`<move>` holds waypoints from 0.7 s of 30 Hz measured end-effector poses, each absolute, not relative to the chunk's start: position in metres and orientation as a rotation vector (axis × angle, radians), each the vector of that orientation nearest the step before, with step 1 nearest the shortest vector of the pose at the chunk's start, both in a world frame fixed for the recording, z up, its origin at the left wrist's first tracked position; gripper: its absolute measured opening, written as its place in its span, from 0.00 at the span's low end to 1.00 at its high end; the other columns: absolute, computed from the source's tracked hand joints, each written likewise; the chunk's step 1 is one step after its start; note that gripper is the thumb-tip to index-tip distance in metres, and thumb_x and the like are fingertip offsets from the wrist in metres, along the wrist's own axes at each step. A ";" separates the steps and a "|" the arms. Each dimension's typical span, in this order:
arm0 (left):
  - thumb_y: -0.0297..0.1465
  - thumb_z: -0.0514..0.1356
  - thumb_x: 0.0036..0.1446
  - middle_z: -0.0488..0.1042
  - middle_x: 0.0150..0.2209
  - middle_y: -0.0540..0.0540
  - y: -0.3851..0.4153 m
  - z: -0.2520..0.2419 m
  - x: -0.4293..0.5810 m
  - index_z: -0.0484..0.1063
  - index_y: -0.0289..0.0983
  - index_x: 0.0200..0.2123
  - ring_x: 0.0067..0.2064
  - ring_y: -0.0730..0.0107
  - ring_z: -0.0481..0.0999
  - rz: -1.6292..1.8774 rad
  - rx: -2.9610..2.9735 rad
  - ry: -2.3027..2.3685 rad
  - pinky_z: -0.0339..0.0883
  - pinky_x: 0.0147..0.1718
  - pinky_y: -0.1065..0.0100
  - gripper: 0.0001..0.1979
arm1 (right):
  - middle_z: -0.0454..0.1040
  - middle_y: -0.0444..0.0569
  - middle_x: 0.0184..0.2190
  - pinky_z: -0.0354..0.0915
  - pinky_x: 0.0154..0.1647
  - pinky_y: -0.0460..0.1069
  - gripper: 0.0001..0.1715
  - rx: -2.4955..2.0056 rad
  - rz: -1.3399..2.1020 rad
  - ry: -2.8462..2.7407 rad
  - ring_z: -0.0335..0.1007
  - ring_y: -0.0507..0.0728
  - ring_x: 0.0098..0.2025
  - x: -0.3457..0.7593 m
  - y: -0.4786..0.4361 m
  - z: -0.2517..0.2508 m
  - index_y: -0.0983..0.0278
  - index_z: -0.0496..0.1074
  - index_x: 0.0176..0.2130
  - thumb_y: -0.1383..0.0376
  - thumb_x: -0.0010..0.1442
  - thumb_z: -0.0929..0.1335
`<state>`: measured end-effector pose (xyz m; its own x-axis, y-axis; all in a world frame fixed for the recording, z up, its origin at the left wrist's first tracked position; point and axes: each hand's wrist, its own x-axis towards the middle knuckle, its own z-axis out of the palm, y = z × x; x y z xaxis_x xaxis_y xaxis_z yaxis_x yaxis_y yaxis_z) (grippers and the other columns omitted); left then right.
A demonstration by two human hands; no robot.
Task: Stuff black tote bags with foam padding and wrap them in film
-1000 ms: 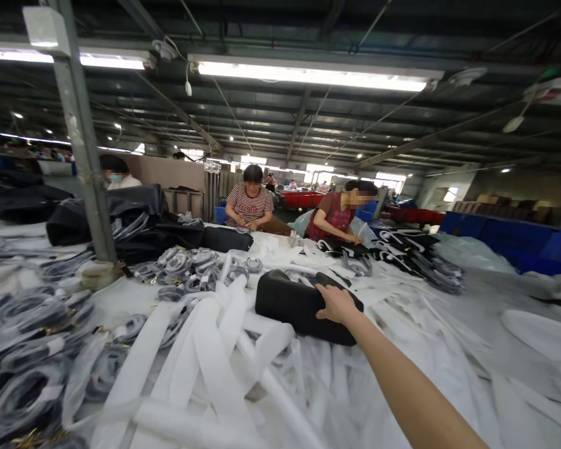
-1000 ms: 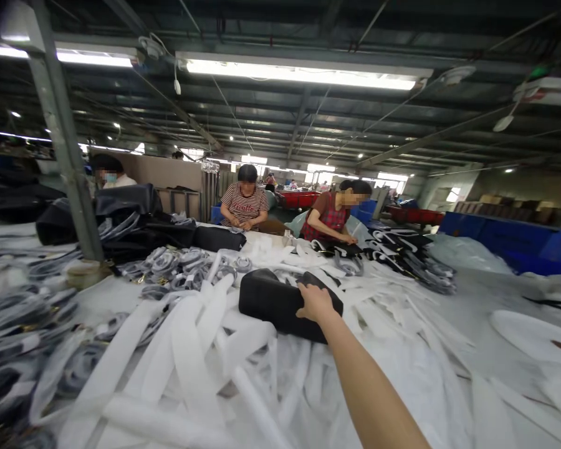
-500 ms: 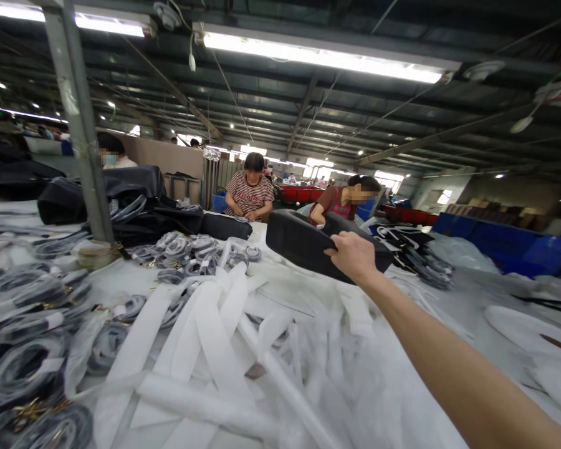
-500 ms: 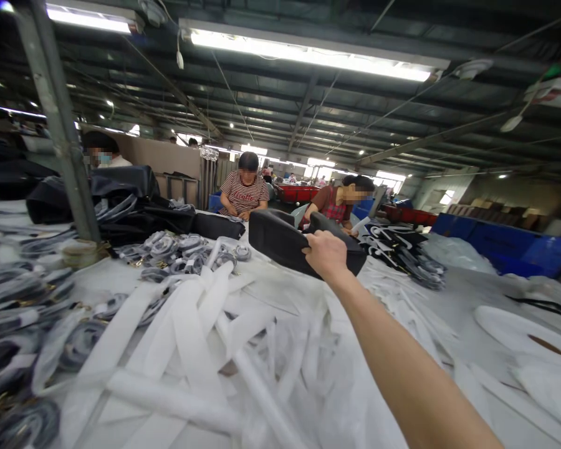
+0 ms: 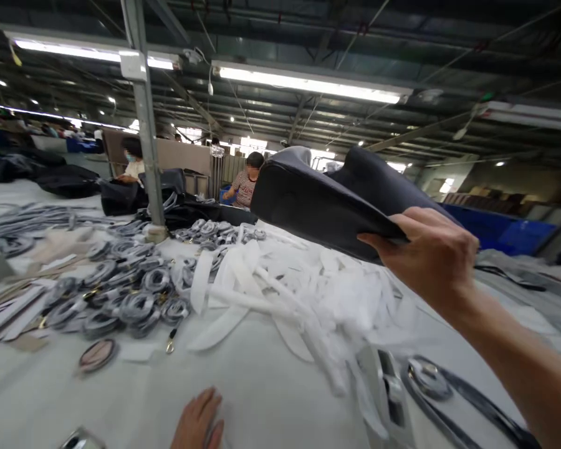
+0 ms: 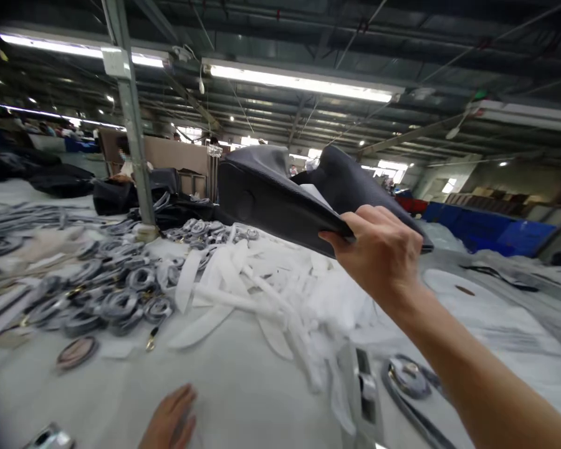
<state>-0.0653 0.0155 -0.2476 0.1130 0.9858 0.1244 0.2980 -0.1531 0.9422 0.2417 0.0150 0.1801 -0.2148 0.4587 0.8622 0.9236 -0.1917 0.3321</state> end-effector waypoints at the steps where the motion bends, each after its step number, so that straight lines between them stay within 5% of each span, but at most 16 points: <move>1: 0.50 0.60 0.49 0.72 0.53 0.42 0.004 -0.244 -0.075 0.73 0.45 0.45 0.56 0.49 0.68 1.061 1.555 1.297 0.58 0.58 0.46 0.23 | 0.66 0.45 0.24 0.51 0.28 0.49 0.25 -1.600 -1.350 -1.653 0.63 0.55 0.31 0.226 -0.016 0.176 0.62 0.71 0.26 0.46 0.60 0.64; 6: 0.51 0.54 0.55 0.68 0.56 0.40 -0.044 -0.205 -0.126 0.66 0.39 0.53 0.58 0.53 0.66 1.064 1.217 1.283 0.57 0.59 0.50 0.28 | 0.65 0.44 0.21 0.54 0.29 0.49 0.19 -1.531 -1.082 -1.813 0.62 0.54 0.27 0.157 -0.140 0.129 0.61 0.71 0.27 0.53 0.62 0.64; 10: 0.53 0.52 0.56 0.66 0.58 0.39 -0.083 -0.184 -0.163 0.59 0.40 0.58 0.57 0.54 0.67 1.222 0.919 1.209 0.61 0.57 0.53 0.33 | 0.66 0.46 0.22 0.55 0.31 0.50 0.10 -1.593 -0.799 -1.959 0.60 0.54 0.27 0.109 -0.188 0.029 0.61 0.72 0.28 0.66 0.61 0.65; 15: 0.54 0.45 0.58 0.65 0.60 0.44 -0.127 -0.193 -0.186 0.59 0.43 0.60 0.63 0.57 0.59 1.222 0.912 1.226 0.56 0.60 0.54 0.32 | 0.70 0.46 0.27 0.57 0.31 0.51 0.06 -1.711 -0.510 -2.049 0.64 0.58 0.31 0.067 -0.223 -0.096 0.59 0.73 0.32 0.69 0.51 0.71; 21: 0.53 0.47 0.57 0.69 0.56 0.45 -0.153 -0.183 -0.200 0.65 0.40 0.56 0.61 0.57 0.63 1.214 1.109 1.303 0.56 0.60 0.57 0.31 | 0.73 0.49 0.38 0.64 0.44 0.52 0.15 -1.744 0.084 -1.736 0.70 0.58 0.42 0.106 -0.248 -0.069 0.59 0.73 0.42 0.53 0.62 0.64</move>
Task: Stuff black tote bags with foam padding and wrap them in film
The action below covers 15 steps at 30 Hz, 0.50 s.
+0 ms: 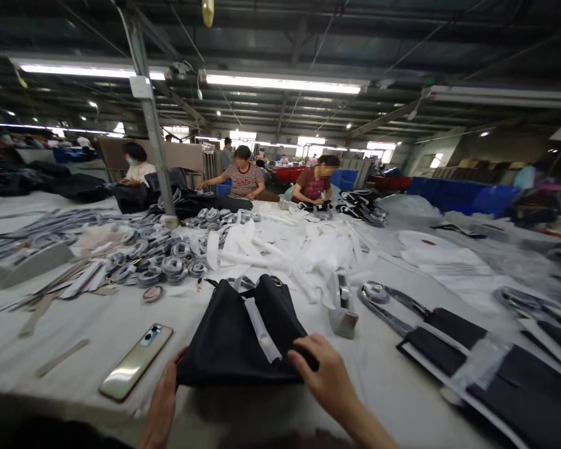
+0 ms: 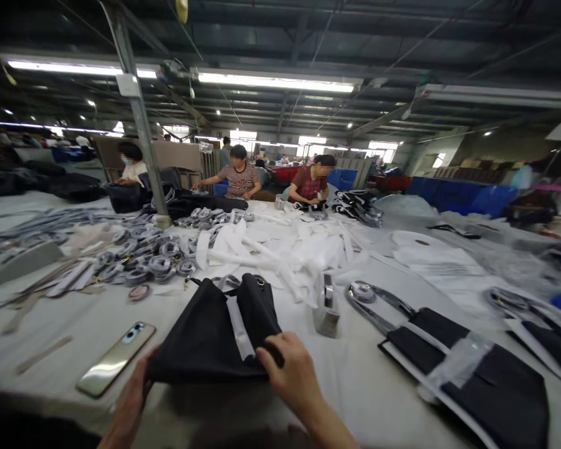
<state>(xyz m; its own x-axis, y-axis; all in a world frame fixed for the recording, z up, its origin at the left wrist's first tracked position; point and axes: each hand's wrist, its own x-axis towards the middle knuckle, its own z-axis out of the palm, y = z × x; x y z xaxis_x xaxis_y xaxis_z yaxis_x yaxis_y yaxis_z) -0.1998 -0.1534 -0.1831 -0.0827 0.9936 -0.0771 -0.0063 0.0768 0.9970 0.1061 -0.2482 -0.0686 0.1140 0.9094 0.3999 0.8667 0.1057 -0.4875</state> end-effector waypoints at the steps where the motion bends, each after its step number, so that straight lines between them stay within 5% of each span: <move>1: 0.52 0.49 0.57 0.69 0.56 0.45 -0.155 -0.176 -0.200 0.65 0.40 0.55 0.61 0.57 0.62 1.214 1.167 1.313 0.55 0.61 0.56 0.31 | 0.74 0.51 0.39 0.65 0.46 0.52 0.18 -1.792 0.083 -1.625 0.70 0.59 0.43 0.118 -0.245 -0.060 0.61 0.73 0.42 0.52 0.62 0.63; 8: 0.50 0.59 0.47 0.76 0.45 0.39 -0.146 -0.138 -0.191 0.70 0.33 0.47 0.53 0.48 0.71 1.062 1.482 1.468 0.63 0.55 0.54 0.31 | 0.75 0.59 0.42 0.63 0.47 0.53 0.33 -2.164 0.390 -1.451 0.71 0.65 0.46 0.149 -0.186 -0.063 0.70 0.70 0.51 0.48 0.56 0.65; 15: 0.44 0.57 0.46 0.76 0.31 0.42 -0.117 -0.134 -0.180 0.72 0.35 0.30 0.38 0.52 0.75 1.006 1.584 1.633 0.67 0.41 0.58 0.18 | 0.76 0.52 0.25 0.61 0.31 0.48 0.09 -2.108 0.560 -1.388 0.72 0.59 0.32 0.148 -0.158 -0.087 0.68 0.73 0.25 0.65 0.51 0.66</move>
<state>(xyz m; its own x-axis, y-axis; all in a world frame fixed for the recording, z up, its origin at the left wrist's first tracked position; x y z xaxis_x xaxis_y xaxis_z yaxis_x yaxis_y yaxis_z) -0.1798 -0.1166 -0.1336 -0.0666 0.9958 0.0627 0.5036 -0.0207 0.8637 0.1484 -0.1577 -0.0873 0.3800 0.9240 -0.0429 0.6954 -0.3160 -0.6454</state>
